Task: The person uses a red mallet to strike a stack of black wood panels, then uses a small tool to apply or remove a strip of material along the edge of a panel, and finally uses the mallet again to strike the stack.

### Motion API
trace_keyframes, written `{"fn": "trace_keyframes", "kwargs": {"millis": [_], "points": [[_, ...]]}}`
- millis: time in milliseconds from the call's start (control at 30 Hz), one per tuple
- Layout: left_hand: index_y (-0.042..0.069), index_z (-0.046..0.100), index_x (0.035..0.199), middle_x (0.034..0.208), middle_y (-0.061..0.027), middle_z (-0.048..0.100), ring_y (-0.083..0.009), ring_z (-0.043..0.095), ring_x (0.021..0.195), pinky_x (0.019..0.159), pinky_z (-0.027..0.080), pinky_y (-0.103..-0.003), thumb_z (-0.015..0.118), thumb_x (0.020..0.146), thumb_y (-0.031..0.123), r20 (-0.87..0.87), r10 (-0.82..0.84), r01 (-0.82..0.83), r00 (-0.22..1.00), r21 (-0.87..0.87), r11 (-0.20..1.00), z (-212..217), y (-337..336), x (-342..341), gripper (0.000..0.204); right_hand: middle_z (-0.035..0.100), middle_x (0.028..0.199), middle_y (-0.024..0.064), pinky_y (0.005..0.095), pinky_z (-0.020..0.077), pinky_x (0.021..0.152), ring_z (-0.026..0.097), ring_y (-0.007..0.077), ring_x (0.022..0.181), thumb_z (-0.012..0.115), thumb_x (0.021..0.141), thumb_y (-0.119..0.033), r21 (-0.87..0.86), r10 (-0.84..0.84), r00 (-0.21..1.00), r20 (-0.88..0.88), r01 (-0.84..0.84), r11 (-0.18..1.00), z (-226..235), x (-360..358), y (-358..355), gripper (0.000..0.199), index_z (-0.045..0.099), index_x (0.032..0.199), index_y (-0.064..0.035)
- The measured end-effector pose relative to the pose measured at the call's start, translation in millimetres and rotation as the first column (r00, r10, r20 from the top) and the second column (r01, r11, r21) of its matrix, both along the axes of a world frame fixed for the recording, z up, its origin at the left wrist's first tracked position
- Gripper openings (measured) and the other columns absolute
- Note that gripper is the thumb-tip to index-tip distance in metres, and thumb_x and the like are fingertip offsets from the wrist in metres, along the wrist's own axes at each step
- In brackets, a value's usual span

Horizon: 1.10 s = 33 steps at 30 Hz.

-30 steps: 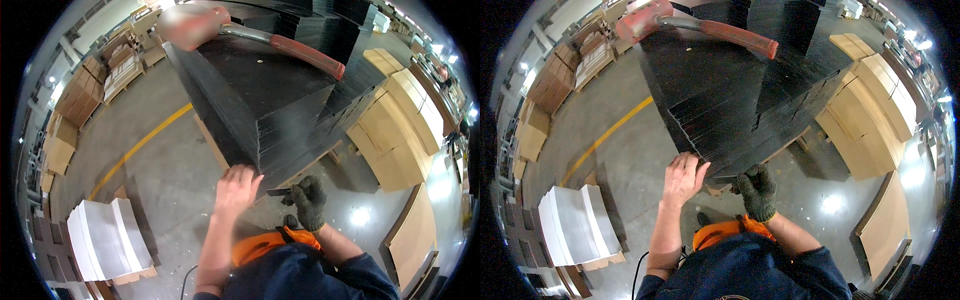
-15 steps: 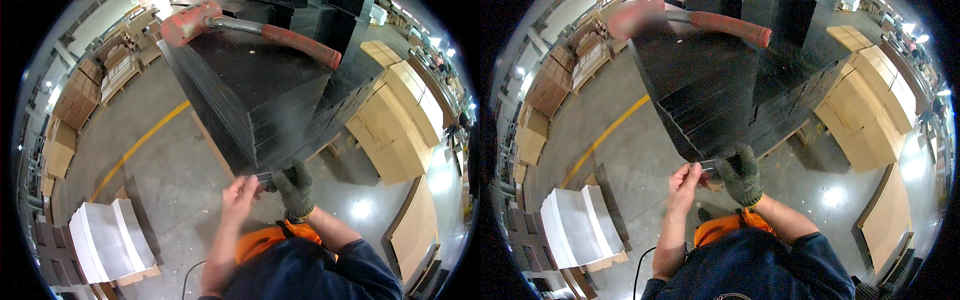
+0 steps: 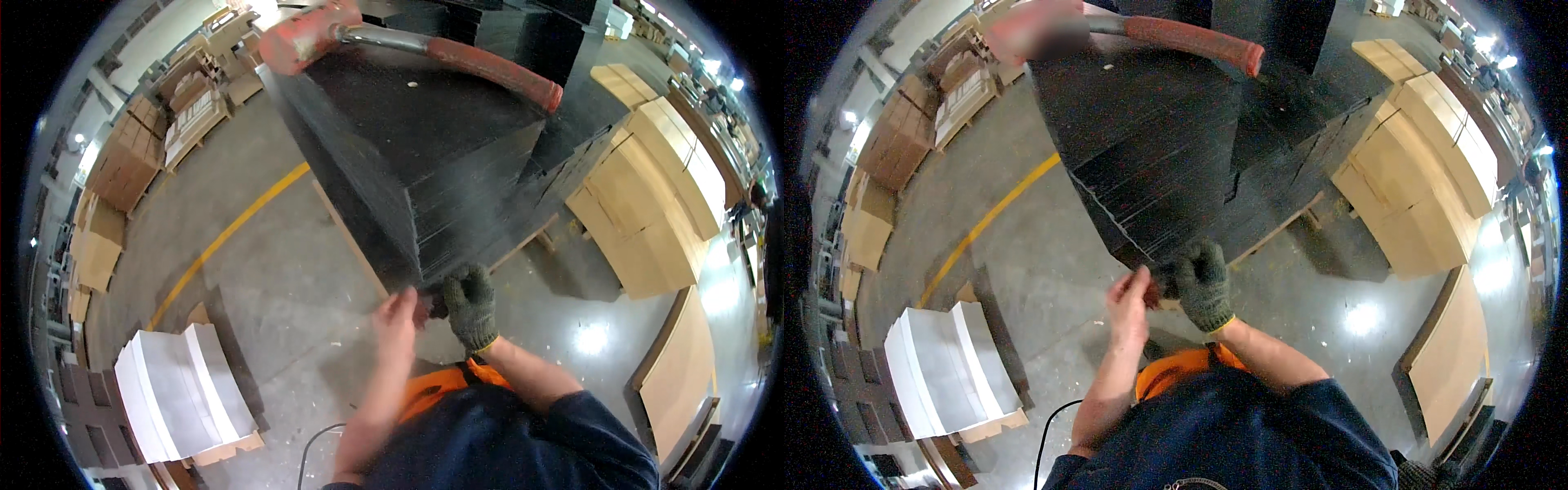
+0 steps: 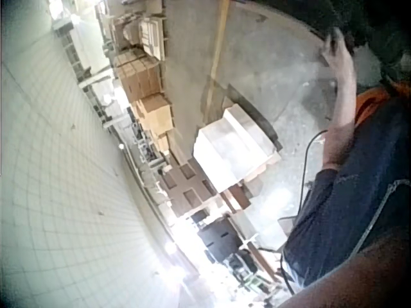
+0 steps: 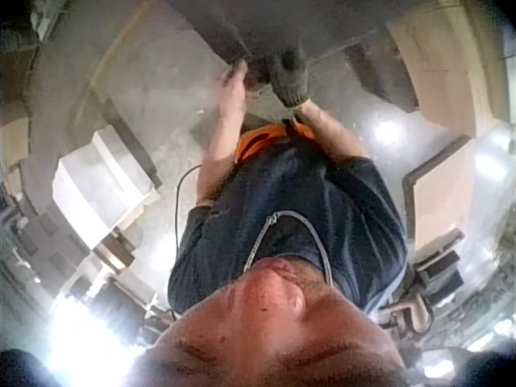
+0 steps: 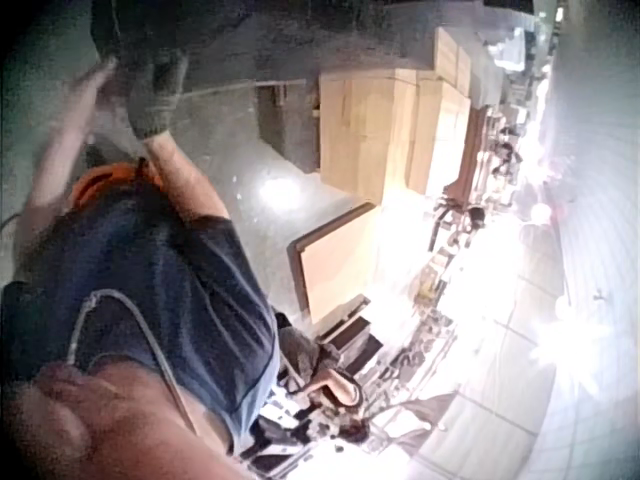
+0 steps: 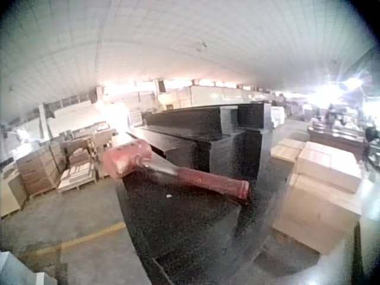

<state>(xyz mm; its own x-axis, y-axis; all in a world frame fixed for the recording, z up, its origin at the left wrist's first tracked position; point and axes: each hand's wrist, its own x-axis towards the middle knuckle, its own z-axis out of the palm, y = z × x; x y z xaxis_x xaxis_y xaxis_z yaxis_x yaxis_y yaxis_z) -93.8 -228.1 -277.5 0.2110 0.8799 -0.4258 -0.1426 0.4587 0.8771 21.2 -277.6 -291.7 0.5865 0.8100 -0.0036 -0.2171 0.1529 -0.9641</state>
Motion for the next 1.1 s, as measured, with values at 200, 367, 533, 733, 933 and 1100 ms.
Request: {"fn": "trace_keyframes", "kwargs": {"millis": [200,367,533,733,933,1100], "points": [[0.005,0.062,0.083,0.073,-0.0027,0.063,-0.0106,0.055,0.062,0.058,0.045,-0.028,0.064,0.098,0.030,0.167,-0.086,0.026,0.982,0.333,0.943,14.2,1.6,-8.7,0.029,0.059,0.091,0.0084,0.0314,0.0502,0.068,0.059,0.0151,0.079,0.056,0.096,-0.001,0.229,-0.118,0.924,0.363,0.034,0.973,0.4,6.3,-3.4,0.012,0.051,0.107,-0.0030],[0.008,0.065,0.082,0.070,-0.0014,0.063,-0.0088,0.054,0.056,0.048,0.040,-0.027,0.068,0.095,0.034,0.177,-0.005,-0.043,0.984,0.268,0.963,-6.7,12.5,-5.6,0.029,0.059,0.092,0.0074,0.0306,0.0524,0.068,0.059,0.0154,0.080,0.060,0.096,-0.005,0.199,-0.047,0.979,0.200,0.007,0.980,-2.3,0.6,-2.5,0.015,0.053,0.109,-0.0042],[0.006,0.063,0.079,0.068,-0.0037,0.063,-0.0103,0.053,0.053,0.048,0.040,-0.027,0.067,0.096,0.028,-0.068,-0.044,0.042,0.997,-0.034,0.999,-25.5,-2.6,-3.6,0.028,0.061,0.085,0.0048,0.0299,0.0535,0.067,0.060,0.0158,0.073,0.060,0.095,-0.006,-0.087,0.087,0.996,-0.014,-0.088,0.992,3.3,-7.1,-17.1,0.016,0.053,0.109,-0.0045],[0.006,0.060,0.078,0.063,0.0000,0.056,-0.0093,0.051,0.054,0.049,0.040,-0.025,0.061,0.100,0.034,0.016,-0.144,0.125,0.989,0.411,0.903,43.4,21.7,-8.6,0.035,0.060,0.095,0.0059,0.0301,0.0513,0.065,0.059,0.0152,0.078,0.058,0.095,-0.004,0.088,0.102,0.959,0.266,-0.130,0.988,23.7,-9.8,-19.0,0.011,0.053,0.105,-0.0047],[0.003,0.060,0.076,0.060,0.0029,0.052,-0.0056,0.044,0.052,0.047,0.035,-0.025,0.061,0.100,0.025,0.030,-0.021,0.004,0.999,0.495,0.869,5.6,26.5,7.0,0.032,0.061,0.097,0.0057,0.0284,0.0508,0.065,0.059,0.0130,0.081,0.059,0.095,-0.005,0.214,0.101,0.988,-0.117,-0.075,0.974,19.5,-23.2,-11.3,0.005,0.057,0.100,-0.0063],[0.002,0.062,0.077,0.061,-0.0018,0.058,-0.0108,0.048,0.050,0.049,0.039,-0.025,0.061,0.098,0.037,-0.561,-0.069,0.282,0.825,0.303,0.911,-10.2,7.8,-0.5,0.040,0.064,0.093,0.0056,0.0273,0.0513,0.063,0.060,0.0116,0.077,0.058,0.097,-0.004,0.031,0.197,0.970,-0.140,-0.195,0.980,14.9,-20.2,-22.6,0.014,0.056,0.110,-0.0066]]}}
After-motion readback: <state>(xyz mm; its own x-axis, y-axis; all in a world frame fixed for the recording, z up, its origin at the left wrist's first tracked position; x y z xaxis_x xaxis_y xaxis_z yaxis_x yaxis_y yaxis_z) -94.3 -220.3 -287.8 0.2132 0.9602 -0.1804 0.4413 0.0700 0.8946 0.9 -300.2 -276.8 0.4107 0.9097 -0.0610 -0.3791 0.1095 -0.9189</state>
